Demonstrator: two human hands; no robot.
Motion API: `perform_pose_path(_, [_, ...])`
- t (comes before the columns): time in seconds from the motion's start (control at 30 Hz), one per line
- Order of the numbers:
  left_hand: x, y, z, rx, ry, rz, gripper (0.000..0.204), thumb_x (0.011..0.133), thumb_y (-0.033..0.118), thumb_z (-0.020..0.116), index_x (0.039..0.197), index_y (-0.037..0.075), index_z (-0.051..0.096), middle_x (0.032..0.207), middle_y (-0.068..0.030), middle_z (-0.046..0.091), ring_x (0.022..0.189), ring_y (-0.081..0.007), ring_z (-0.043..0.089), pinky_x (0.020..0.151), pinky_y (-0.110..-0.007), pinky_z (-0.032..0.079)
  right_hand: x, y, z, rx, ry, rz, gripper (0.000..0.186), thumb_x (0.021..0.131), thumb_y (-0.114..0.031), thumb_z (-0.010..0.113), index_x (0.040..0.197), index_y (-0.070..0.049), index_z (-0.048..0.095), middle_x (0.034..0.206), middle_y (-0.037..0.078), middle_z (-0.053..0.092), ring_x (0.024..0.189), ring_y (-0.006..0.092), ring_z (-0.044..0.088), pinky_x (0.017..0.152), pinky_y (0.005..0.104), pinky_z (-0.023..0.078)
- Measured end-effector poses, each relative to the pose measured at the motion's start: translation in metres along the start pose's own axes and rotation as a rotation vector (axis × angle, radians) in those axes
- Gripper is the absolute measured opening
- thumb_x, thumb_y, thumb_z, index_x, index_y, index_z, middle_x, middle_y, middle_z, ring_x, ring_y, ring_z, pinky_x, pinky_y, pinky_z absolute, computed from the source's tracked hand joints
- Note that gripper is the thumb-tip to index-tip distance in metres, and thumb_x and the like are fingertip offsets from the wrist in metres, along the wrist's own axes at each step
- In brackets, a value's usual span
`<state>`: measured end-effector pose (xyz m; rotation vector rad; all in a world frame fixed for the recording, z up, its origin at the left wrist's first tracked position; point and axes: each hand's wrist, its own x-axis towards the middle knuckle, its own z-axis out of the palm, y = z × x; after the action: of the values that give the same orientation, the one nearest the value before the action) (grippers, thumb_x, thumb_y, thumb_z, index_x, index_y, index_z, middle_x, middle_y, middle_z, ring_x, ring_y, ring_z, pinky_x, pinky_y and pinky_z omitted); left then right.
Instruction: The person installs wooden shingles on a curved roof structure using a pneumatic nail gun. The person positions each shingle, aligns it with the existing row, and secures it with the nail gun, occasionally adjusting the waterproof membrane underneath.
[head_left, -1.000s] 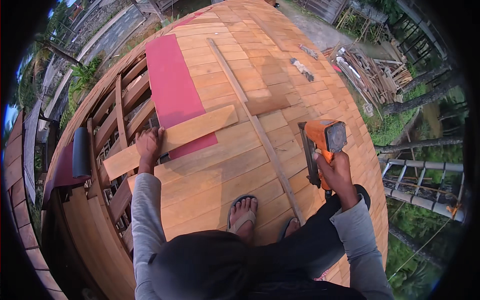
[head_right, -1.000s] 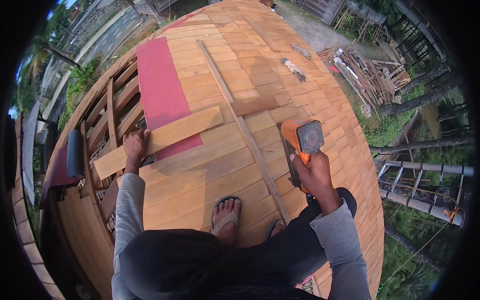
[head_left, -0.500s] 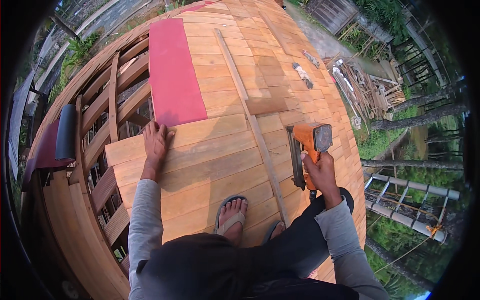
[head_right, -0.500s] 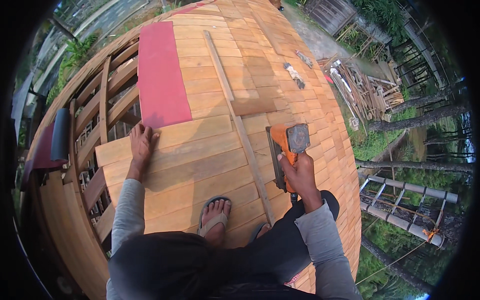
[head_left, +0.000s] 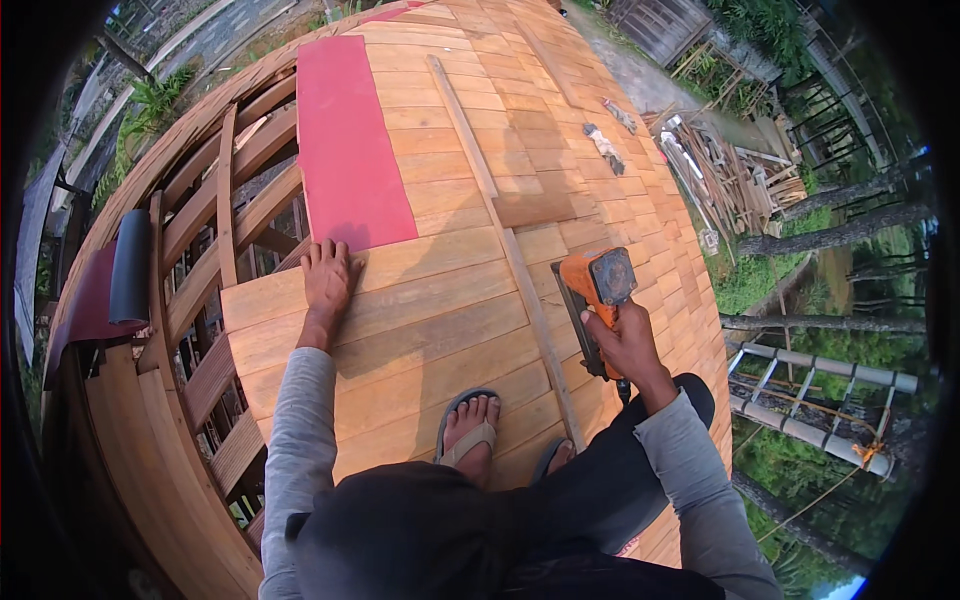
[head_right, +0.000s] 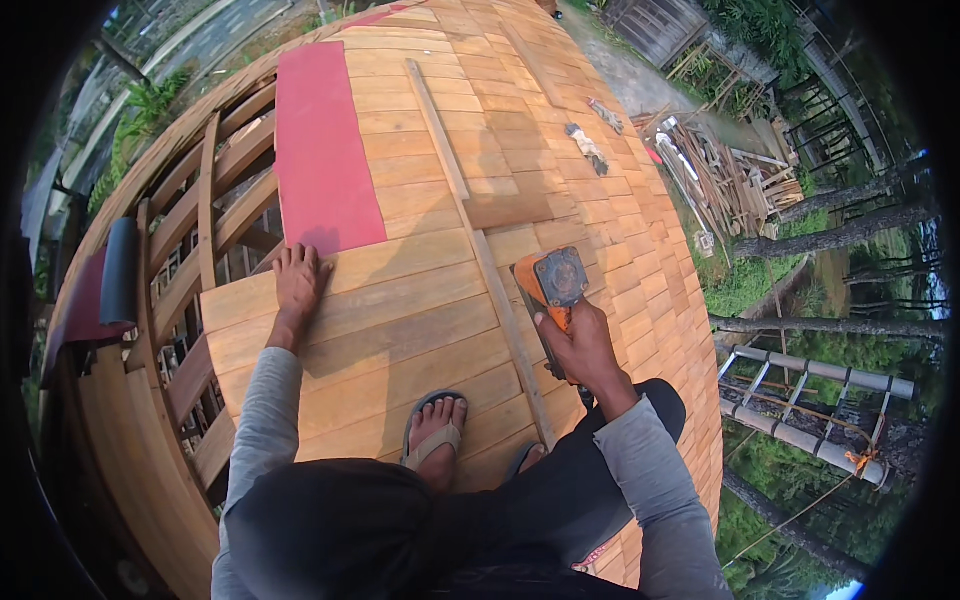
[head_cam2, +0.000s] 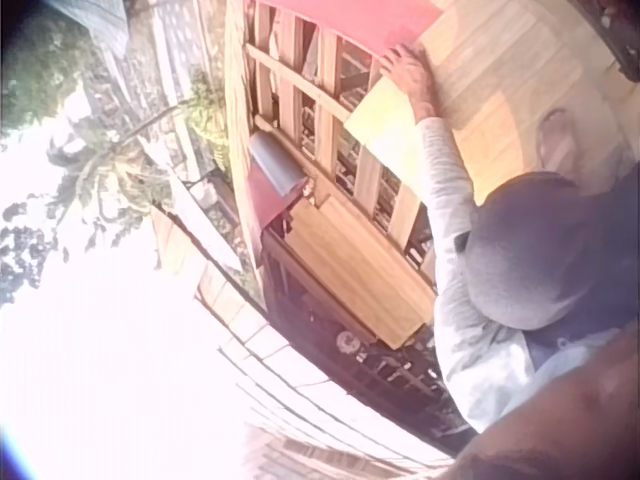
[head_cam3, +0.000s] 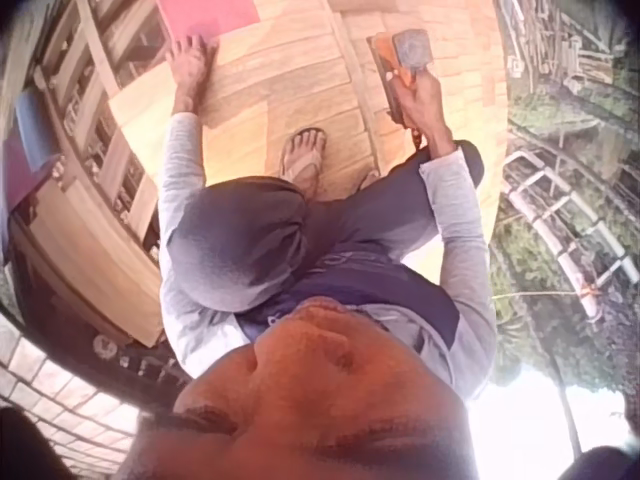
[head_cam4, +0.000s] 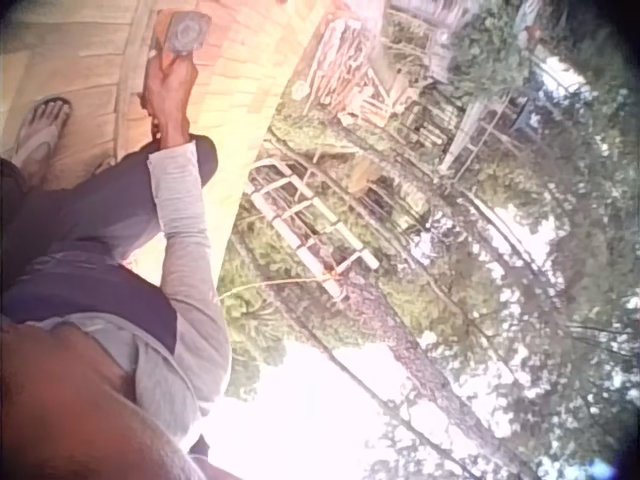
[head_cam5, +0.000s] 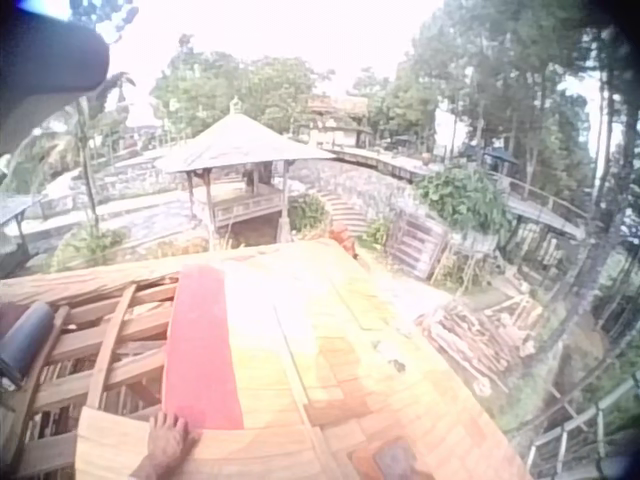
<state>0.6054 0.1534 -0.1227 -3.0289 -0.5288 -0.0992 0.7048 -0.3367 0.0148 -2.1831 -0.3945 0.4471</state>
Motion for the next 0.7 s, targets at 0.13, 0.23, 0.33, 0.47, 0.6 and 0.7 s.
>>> perform_pose_path(0.13, [-0.001, 0.004, 0.003, 0.060, 0.008, -0.020, 0.046, 0.098, 0.048, 0.068, 0.120, 0.009, 0.064, 0.123, -0.0127, 0.060, 0.122, -0.0335, 0.053, 0.100, -0.049, 0.040, 0.041, -0.002, 0.036, 0.204, -0.132, 0.025, 0.025, 0.101, -0.016, 0.072, 0.115, 0.002, 0.062, 0.075, 0.004, 0.063, 0.061, 0.0112, 0.062, 0.055, 0.0306, 0.052])
perform_pose_path(0.23, [-0.001, 0.006, 0.001, 0.009, 0.013, -0.049, 0.045, 0.098, 0.048, 0.069, 0.119, 0.008, 0.065, 0.124, -0.0126, 0.059, 0.122, -0.0332, 0.053, 0.101, -0.048, 0.040, 0.076, -0.007, 0.076, 0.386, -0.227, 0.139, 0.027, 0.101, -0.017, 0.071, 0.118, 0.001, 0.059, 0.078, 0.003, 0.063, 0.061, 0.0114, 0.062, 0.055, 0.0308, 0.054])
perform_pose_path(0.33, [-0.002, 0.007, -0.002, -0.036, -0.004, -0.077, 0.044, 0.097, 0.046, 0.070, 0.118, 0.008, 0.065, 0.124, -0.0124, 0.060, 0.122, -0.0335, 0.053, 0.101, -0.048, 0.040, 0.097, -0.013, 0.118, 0.473, -0.251, 0.136, 0.027, 0.101, -0.016, 0.070, 0.118, 0.001, 0.059, 0.081, 0.005, 0.064, 0.060, 0.0117, 0.063, 0.054, 0.0317, 0.054])
perform_pose_path(0.47, [-0.001, 0.007, -0.003, -0.065, -0.015, -0.079, 0.042, 0.095, 0.045, 0.072, 0.118, 0.009, 0.066, 0.123, -0.0120, 0.060, 0.122, -0.0340, 0.053, 0.101, -0.048, 0.040, 0.106, -0.012, 0.166, 0.398, -0.252, 0.096, 0.030, 0.101, -0.019, 0.070, 0.119, 0.002, 0.059, 0.076, 0.006, 0.066, 0.058, 0.0136, 0.063, 0.054, 0.0333, 0.054])
perform_pose_path(0.6, [-0.003, 0.007, -0.003, -0.071, -0.045, -0.091, 0.043, 0.095, 0.046, 0.072, 0.117, 0.010, 0.066, 0.123, -0.0116, 0.060, 0.122, -0.0335, 0.052, 0.101, -0.048, 0.040, 0.107, -0.005, 0.187, 0.219, -0.271, 0.105, 0.028, 0.101, -0.021, 0.070, 0.117, 0.000, 0.060, 0.070, 0.005, 0.065, 0.057, 0.0144, 0.064, 0.054, 0.0338, 0.054])
perform_pose_path(0.7, [-0.003, 0.007, -0.003, -0.098, -0.068, -0.095, 0.041, 0.096, 0.046, 0.071, 0.117, 0.010, 0.067, 0.123, -0.0114, 0.059, 0.122, -0.0329, 0.052, 0.101, -0.048, 0.039, 0.111, -0.002, 0.184, 0.293, -0.233, 0.082, 0.026, 0.101, -0.020, 0.070, 0.116, -0.001, 0.061, 0.071, 0.005, 0.065, 0.057, 0.0144, 0.064, 0.053, 0.0338, 0.054])
